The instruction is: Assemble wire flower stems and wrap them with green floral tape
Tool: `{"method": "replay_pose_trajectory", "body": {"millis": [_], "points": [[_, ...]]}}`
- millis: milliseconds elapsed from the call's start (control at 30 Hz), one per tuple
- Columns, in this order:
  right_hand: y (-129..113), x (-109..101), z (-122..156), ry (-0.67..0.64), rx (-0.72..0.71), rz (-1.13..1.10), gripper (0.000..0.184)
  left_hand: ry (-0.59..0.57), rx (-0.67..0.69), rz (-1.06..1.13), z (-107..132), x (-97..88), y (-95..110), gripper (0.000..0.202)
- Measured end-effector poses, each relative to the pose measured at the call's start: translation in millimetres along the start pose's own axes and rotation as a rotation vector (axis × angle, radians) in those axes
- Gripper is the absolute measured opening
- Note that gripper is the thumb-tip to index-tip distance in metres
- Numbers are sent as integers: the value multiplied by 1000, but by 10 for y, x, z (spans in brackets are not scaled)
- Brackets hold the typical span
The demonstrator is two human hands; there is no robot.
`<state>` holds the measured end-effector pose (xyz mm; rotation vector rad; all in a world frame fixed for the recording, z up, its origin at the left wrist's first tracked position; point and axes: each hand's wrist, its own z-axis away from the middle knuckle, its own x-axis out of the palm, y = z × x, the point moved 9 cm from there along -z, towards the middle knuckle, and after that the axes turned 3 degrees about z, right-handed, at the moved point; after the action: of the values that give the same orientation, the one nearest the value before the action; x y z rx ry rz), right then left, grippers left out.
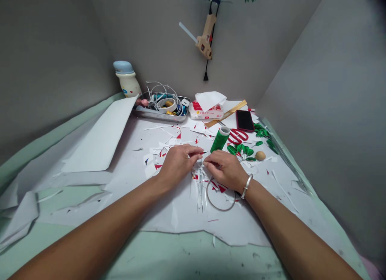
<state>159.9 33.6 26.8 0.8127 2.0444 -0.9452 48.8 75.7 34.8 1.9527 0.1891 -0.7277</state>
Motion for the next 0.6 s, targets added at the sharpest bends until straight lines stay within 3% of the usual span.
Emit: {"method": "replay_pose_trajectory", "body": {"millis": [167, 267, 600], "points": [[-18, 22, 0, -21, -6, 9, 12, 15, -58, 14, 6, -8, -50, 24], [-67, 11, -1, -23, -38, 7, 11, -5, -7, -10, 3, 15, -28, 16], [-16, -151, -28, 118, -1, -51, 12, -180, 124, -170, 43, 209, 11, 19]]}}
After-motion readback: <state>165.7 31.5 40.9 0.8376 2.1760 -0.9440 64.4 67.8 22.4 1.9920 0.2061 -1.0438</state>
